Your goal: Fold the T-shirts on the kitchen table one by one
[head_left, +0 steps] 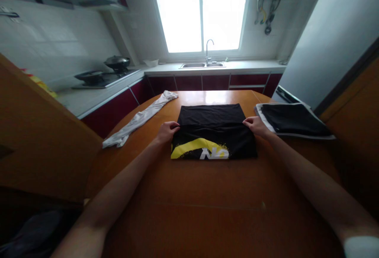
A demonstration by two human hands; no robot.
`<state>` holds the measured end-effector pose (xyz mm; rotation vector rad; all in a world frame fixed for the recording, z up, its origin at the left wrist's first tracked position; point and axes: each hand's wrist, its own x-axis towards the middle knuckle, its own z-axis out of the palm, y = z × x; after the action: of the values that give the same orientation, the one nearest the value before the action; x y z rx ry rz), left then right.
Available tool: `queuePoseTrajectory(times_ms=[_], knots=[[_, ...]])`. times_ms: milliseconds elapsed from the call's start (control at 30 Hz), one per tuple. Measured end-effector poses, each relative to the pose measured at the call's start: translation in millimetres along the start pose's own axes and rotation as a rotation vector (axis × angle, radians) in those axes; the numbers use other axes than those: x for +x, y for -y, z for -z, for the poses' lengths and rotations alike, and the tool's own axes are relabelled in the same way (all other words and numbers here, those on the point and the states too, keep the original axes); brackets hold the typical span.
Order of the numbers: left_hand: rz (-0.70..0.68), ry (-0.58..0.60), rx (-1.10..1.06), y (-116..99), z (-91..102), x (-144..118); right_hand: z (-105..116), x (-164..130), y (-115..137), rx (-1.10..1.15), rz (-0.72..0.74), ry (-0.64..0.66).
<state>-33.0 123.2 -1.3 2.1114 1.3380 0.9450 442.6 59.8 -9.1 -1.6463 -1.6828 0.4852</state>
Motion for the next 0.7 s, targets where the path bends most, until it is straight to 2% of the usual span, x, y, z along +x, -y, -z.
queuePoseTrajectory(times_ms=[200,267,333,400,433,533,633,700], knots=[[-0.007,-0.012,0.186,5.2,-5.2,0.3,-4.0,1.4,7.3,-0.187,-0.068,0.052],[-0.075,-0.051,0.251,-3.8,-6.2,-1.6,-5.3,-4.9,15.4,-0.28,-0.077,-0.001],[-0.181,-0.048,0.296,-19.3,-11.1,-5.8,-9.6,-15.7,29.0,-0.43,-0.051,-0.107],[-0.263,0.031,0.321,-37.8,-21.7,-13.1,-18.9,-29.7,45.2,-0.519,0.028,-0.179],[-0.284,0.086,0.34,-46.5,-28.8,-17.8,-25.4,-37.1,52.5,-0.516,0.076,-0.174],[-0.246,0.248,0.459,-64.0,-51.1,-33.9,-47.1,-55.9,62.5,-0.501,0.137,-0.033],[-0.141,0.365,0.559,-67.2,-63.7,-45.7,-60.4,-64.0,53.4,-0.563,0.04,0.125],[-0.111,0.397,0.582,-66.8,-64.0,-49.0,-61.8,-64.1,45.5,-0.586,-0.009,0.172]])
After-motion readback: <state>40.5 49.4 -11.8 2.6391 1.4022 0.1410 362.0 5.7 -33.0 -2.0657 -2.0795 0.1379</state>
